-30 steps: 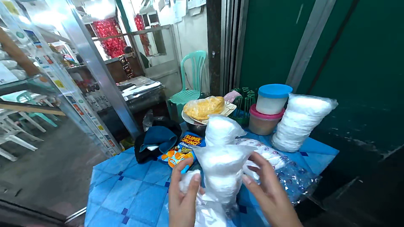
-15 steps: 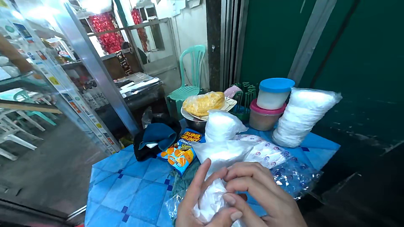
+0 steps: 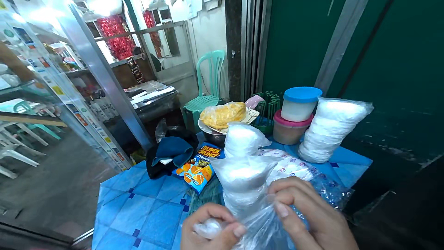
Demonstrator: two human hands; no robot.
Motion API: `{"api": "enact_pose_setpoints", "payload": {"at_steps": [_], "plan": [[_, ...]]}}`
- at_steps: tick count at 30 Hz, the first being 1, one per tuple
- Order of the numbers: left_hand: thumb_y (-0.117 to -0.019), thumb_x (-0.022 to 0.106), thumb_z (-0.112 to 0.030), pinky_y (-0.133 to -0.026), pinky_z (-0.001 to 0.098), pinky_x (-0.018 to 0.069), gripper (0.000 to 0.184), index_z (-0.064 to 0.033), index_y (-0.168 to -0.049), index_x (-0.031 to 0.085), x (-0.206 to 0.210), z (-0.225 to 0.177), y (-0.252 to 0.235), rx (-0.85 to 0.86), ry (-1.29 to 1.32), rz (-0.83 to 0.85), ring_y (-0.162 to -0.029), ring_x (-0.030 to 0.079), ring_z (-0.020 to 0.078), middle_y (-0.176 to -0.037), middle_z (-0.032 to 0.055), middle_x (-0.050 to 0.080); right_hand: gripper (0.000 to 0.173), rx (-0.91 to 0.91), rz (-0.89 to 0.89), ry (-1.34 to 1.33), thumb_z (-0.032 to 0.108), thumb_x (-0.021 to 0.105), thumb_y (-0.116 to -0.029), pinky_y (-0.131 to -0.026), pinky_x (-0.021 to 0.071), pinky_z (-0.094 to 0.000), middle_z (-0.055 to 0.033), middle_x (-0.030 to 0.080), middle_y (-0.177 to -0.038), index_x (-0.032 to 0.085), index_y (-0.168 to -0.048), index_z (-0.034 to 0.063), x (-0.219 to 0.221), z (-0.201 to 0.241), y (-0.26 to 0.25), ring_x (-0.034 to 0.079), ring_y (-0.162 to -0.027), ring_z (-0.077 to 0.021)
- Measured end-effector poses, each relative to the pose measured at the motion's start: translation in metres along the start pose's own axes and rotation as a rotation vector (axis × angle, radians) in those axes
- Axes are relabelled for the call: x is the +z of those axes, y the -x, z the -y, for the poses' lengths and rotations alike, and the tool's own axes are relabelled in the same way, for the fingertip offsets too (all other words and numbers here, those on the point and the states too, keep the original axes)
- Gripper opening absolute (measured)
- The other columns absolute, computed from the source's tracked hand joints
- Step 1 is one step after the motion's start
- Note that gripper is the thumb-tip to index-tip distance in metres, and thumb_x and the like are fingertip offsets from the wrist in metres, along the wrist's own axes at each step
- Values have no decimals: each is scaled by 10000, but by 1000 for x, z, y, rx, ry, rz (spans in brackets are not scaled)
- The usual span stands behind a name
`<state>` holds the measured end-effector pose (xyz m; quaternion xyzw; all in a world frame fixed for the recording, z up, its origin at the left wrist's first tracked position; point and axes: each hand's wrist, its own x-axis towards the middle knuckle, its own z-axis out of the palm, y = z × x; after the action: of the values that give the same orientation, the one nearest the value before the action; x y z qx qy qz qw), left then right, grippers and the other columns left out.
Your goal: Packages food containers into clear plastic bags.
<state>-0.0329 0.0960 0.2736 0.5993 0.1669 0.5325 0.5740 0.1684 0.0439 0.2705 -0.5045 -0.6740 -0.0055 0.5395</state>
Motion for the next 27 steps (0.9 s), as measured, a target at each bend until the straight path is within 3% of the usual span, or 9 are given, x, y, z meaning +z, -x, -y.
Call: {"api": "enact_pose_setpoints", "payload": {"at_steps": [2,5,6,9,14,17,21,25,27], "plan": [[-884,766,-93,-640,186,557,97,-64,-963,717,-6,-2,-3,15,-8,-34,-687,641,18,-813,-9,701,248,36,35,-179,344,509,-1040,-954,510,-357,-4,670,-1043,658,-1006,149,-8,-7,-1,622,-1073,-113],[-890,765,-89,-645,190,557,95,-48,-970,735,-9,-6,-8,41,-62,33,-717,640,32,-860,13,702,516,31,188,-443,496,583,-1001,-995,545,-392,-48,683,-1168,571,-1356,122,-15,-7,-7,651,-1105,-167],[-891,767,-104,-698,196,556,94,-53,-968,748,-9,-6,-9,50,-97,62,-789,644,47,-900,16,697,531,37,208,-460,470,619,-991,-979,552,-383,-50,693,-1144,566,-1376,109,-14,-4,-9,661,-1075,-165],[-904,747,-69,-895,267,571,139,-37,-1039,754,-7,-6,-9,75,-88,116,-1016,685,119,-1057,70,737,220,61,172,-355,277,627,-1020,-883,569,-313,-5,731,-983,734,-1083,95,-10,3,-10,680,-951,-91],[-916,754,-185,-718,182,552,244,-61,-1124,719,-2,0,-7,12,58,172,-777,644,-4,-893,-34,715,340,62,115,-315,307,508,-1079,-814,552,-265,-2,701,-880,716,-943,75,-4,2,-11,658,-857,-59],[-976,672,-332,-756,156,523,227,-122,-977,756,-6,13,-13,13,89,305,-845,628,-26,-926,-70,702,325,150,125,-842,313,482,-1084,-863,561,-283,-4,685,-933,686,-972,86,1,1,-13,663,-914,-88],[-999,527,-559,-840,197,508,449,-186,-895,754,-22,7,-41,12,290,483,-989,633,22,-1114,-56,700,266,286,320,-1343,383,553,-1037,-662,548,-179,73,653,-756,698,-957,174,-16,-11,-31,639,-689,-1],[-947,712,-349,-473,116,484,184,-184,-891,772,-18,-32,-86,-171,111,295,-533,576,-43,-737,-57,687,156,402,247,-997,330,657,-979,-591,530,-145,67,658,-722,758,-964,212,-37,-15,-79,605,-625,24],[-972,676,-244,-453,155,444,103,-172,-946,745,-10,-34,-104,-233,-237,135,-512,534,16,-724,-11,657,145,558,211,-805,184,621,-991,-518,511,-181,-15,669,-736,752,-974,123,-34,-20,-99,593,-577,-37]]}}
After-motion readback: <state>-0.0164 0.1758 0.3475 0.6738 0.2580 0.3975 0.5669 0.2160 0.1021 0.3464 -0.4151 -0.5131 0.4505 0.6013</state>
